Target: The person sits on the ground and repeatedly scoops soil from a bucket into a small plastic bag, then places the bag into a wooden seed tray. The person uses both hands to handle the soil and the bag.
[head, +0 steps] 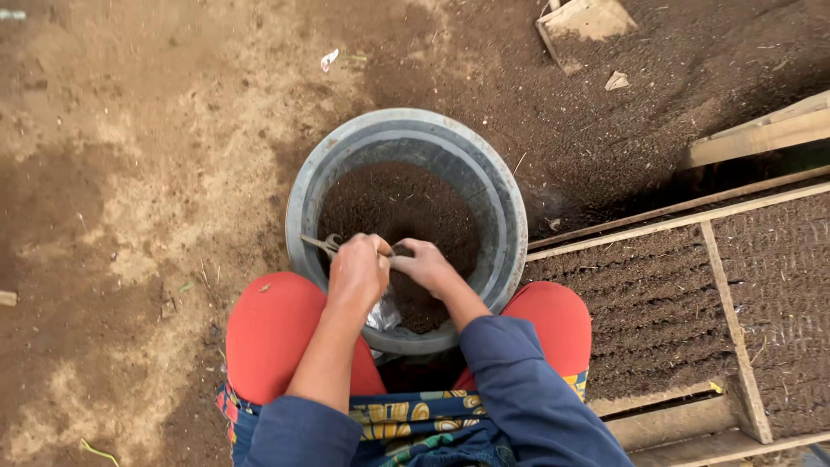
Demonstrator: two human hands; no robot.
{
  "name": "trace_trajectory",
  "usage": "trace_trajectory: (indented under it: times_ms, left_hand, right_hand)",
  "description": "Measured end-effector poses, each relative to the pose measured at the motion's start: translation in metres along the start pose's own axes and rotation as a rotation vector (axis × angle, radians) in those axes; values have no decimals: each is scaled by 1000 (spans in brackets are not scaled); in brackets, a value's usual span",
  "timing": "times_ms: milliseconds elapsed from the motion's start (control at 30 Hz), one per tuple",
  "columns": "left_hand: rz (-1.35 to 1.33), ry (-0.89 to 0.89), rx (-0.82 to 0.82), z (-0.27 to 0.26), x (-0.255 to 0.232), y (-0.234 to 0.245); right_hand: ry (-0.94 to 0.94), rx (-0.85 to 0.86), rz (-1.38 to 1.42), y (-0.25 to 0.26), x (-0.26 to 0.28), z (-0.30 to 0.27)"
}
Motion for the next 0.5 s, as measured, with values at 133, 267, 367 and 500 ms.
trace_trajectory:
  times_ms: [133, 267, 367, 500]
  left_hand:
    - [-27, -94, 49, -6, -1, -29]
    - [-66, -218, 97, 2, -3, -52]
    - [-159, -220, 146, -25, -24, -25]
    - [-205, -242, 169, -33, -31, -17]
  right_hand:
    - [-141, -313, 801, 68, 75, -52]
    - [-216, -461, 1044, 99, 148, -84]
    - [-159, -462, 931, 100, 154, -92]
    - [-45, -376, 659, 105, 144, -92]
Point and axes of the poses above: each hand's wrist, its own z-axis towards the middle knuckle, its own y-axis out of the back of the hand, x = y × z, the point moved 6 cm from there along z, towards the middle knuckle, and after that the axes turned 7 degrees about y, right-handed, at the moved point
